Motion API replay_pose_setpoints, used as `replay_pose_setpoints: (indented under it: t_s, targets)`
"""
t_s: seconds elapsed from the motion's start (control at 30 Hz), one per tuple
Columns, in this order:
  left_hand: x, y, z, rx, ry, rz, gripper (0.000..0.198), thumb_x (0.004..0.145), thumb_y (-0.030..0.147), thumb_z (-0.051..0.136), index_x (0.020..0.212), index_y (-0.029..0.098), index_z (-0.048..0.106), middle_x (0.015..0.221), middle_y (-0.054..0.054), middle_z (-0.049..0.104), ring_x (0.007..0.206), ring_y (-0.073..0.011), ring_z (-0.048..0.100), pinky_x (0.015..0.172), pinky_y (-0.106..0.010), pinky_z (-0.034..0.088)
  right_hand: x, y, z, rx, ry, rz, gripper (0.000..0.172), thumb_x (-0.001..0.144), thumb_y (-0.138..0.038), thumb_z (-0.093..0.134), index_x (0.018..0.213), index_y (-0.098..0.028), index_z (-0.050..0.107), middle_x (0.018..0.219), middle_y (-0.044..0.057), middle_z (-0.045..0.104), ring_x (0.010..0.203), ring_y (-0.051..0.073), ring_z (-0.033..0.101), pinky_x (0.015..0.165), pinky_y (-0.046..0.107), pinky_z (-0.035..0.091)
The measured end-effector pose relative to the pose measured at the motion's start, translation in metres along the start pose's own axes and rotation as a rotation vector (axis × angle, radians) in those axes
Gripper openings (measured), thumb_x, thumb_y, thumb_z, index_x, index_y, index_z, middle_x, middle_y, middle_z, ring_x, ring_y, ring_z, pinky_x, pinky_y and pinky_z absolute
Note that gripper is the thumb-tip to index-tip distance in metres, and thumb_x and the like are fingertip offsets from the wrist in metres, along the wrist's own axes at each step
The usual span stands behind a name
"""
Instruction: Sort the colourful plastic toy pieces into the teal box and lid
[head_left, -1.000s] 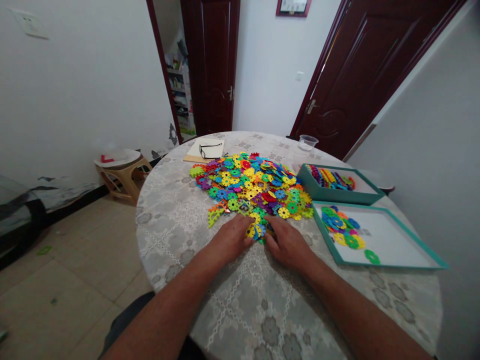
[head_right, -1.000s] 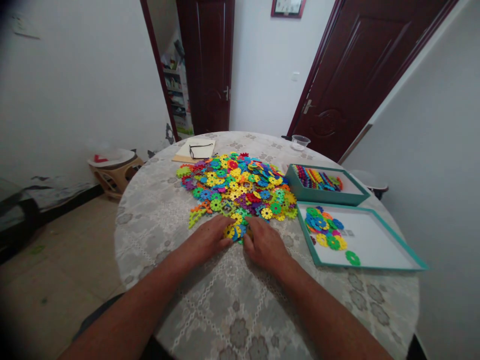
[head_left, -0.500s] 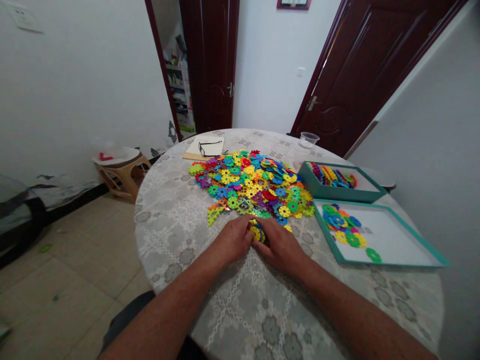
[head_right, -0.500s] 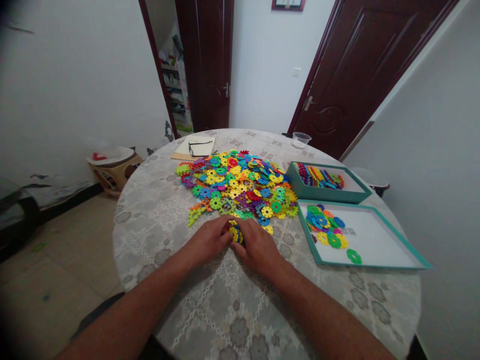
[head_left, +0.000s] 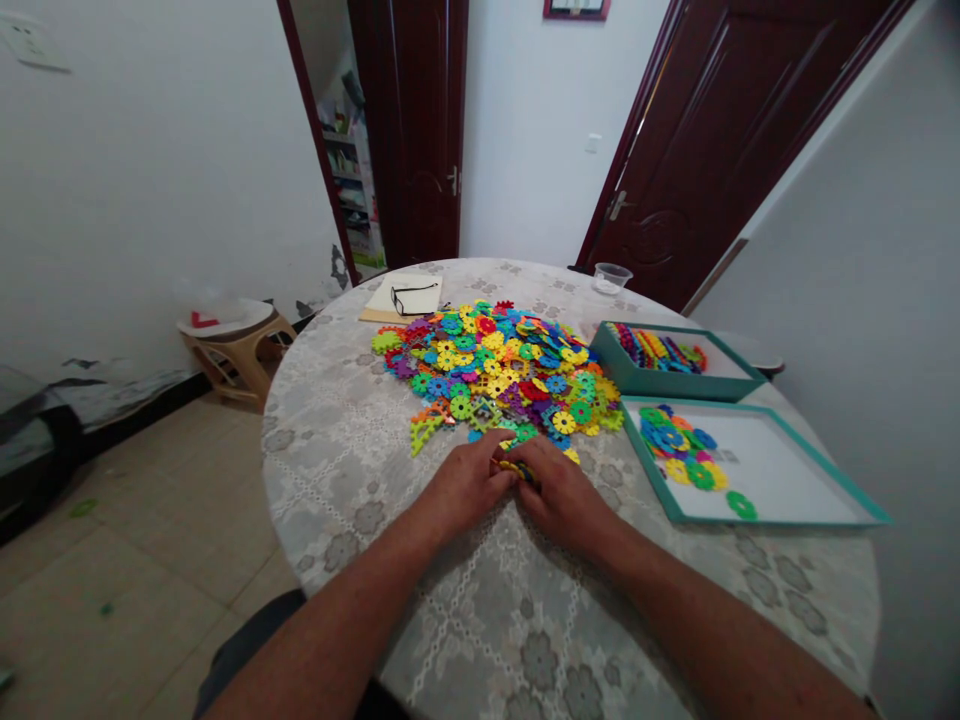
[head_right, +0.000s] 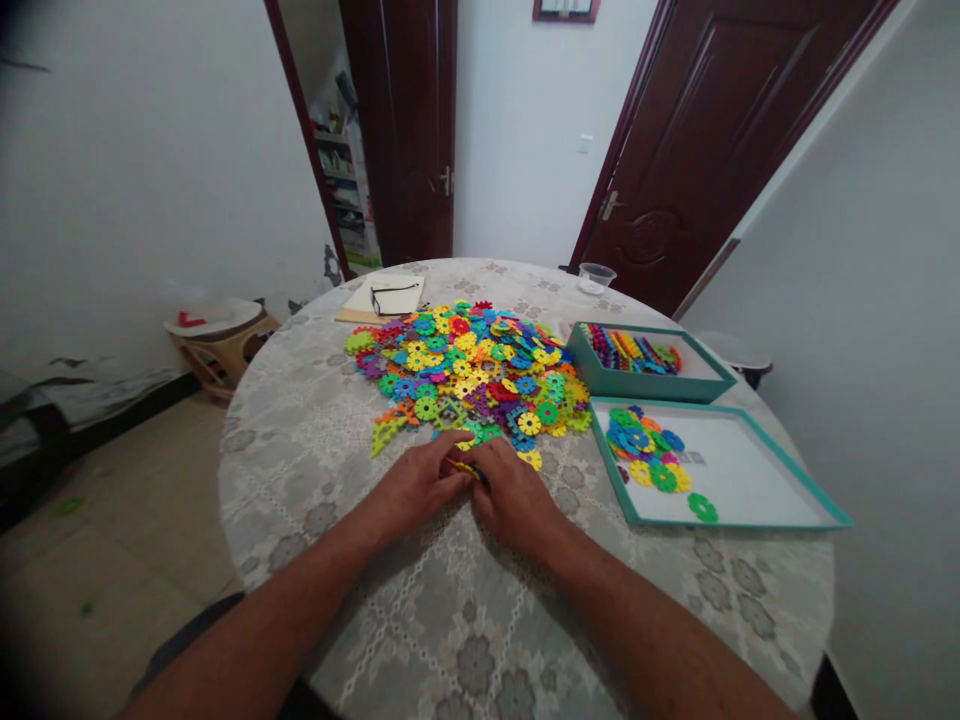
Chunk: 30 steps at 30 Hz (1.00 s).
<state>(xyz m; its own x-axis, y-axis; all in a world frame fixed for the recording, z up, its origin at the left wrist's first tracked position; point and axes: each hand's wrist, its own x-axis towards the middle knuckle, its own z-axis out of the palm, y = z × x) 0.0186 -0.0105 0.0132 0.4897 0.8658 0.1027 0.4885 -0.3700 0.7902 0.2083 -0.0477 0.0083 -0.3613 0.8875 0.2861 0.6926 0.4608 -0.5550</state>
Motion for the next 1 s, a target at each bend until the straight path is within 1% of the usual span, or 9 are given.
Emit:
replay_pose_setpoints:
  t_s: [0.1,0.23,0.37,0.47,0.57,0.67,0.77,0.9,1.0]
  targets:
    - [-0.001,0.003,-0.004,0.022,0.077,0.037,0.041,0.091,0.023,0.062,0.132,0.024,0.062,0.123,-0.007,0.074,0.099,-0.0204,0.072,0.096,-0.037,0.056,0.0,0.002,-0.007,0.03,0.063,0.035,0.017,0.095,-0.018,0.056,0.11,-0.023,0.062,0.106,0.006,0.064,0.099,0.021,0.06,0.088,0.032,0.048]
    - [-0.004,-0.001,-0.025,0.161,0.232,0.063,0.028,0.095,0.024,0.058,0.122,0.022,0.065,0.116,-0.007,0.072,0.09,-0.0187,0.07,0.096,-0.04,0.056,-0.002,0.014,-0.032,-0.003,0.169,0.112,0.017,0.096,-0.025,0.056,0.112,-0.023,0.06,0.105,0.006,0.066,0.096,0.021,0.062,0.087,0.033,0.048]
    - [-0.009,-0.024,-0.054,0.39,0.357,0.096,0.032,0.093,0.024,0.058,0.124,0.02,0.062,0.121,-0.011,0.068,0.112,-0.0258,0.066,0.104,-0.043,0.053,-0.006,0.04,-0.076,-0.207,0.323,0.168,0.025,0.095,-0.027,0.052,0.118,-0.021,0.059,0.112,0.01,0.066,0.102,0.025,0.062,0.092,0.036,0.048]
    - [-0.011,-0.045,-0.07,0.538,0.35,0.001,0.036,0.091,0.026,0.06,0.127,0.019,0.061,0.126,-0.014,0.065,0.124,-0.0305,0.06,0.111,-0.046,0.048,-0.013,0.066,-0.109,-0.424,0.394,0.225,0.032,0.092,-0.022,0.048,0.121,-0.018,0.059,0.115,0.014,0.065,0.109,0.027,0.062,0.1,0.039,0.046]
    - [-0.011,-0.059,-0.077,0.623,0.305,-0.094,0.041,0.092,0.028,0.058,0.132,0.018,0.059,0.131,-0.015,0.063,0.126,-0.0312,0.059,0.111,-0.045,0.047,-0.024,0.089,-0.131,-0.622,0.381,0.4,0.038,0.09,-0.02,0.047,0.125,-0.015,0.06,0.114,0.016,0.065,0.108,0.029,0.062,0.097,0.04,0.048]
    - [-0.009,-0.062,-0.079,0.67,0.253,-0.155,0.046,0.092,0.031,0.056,0.136,0.015,0.057,0.132,-0.017,0.062,0.126,-0.0321,0.059,0.11,-0.045,0.048,-0.037,0.105,-0.14,-0.745,0.292,0.635,0.037,0.093,-0.023,0.047,0.126,-0.015,0.062,0.11,0.017,0.065,0.101,0.03,0.065,0.087,0.04,0.05]
    - [-0.006,-0.061,-0.079,0.693,0.214,-0.203,0.049,0.092,0.032,0.055,0.138,0.014,0.056,0.131,-0.017,0.064,0.125,-0.0315,0.06,0.108,-0.043,0.048,-0.044,0.111,-0.143,-0.802,0.242,0.761,0.038,0.094,-0.024,0.048,0.127,-0.014,0.062,0.109,0.02,0.066,0.099,0.032,0.066,0.082,0.041,0.05]
    - [-0.004,-0.059,-0.08,0.719,0.177,-0.251,0.05,0.093,0.032,0.054,0.14,0.015,0.056,0.127,-0.016,0.067,0.12,-0.0306,0.063,0.106,-0.041,0.048,-0.039,0.108,-0.139,-0.844,0.324,0.705,0.04,0.093,-0.019,0.048,0.129,-0.012,0.063,0.116,0.023,0.065,0.108,0.036,0.063,0.087,0.046,0.051]
    - [-0.004,-0.06,-0.079,0.705,0.18,-0.265,0.051,0.093,0.032,0.054,0.142,0.016,0.054,0.127,-0.015,0.066,0.119,-0.0298,0.063,0.104,-0.04,0.049,-0.028,0.098,-0.121,-0.772,0.399,0.441,0.04,0.09,-0.013,0.047,0.127,-0.01,0.063,0.122,0.021,0.065,0.119,0.034,0.058,0.101,0.048,0.047]
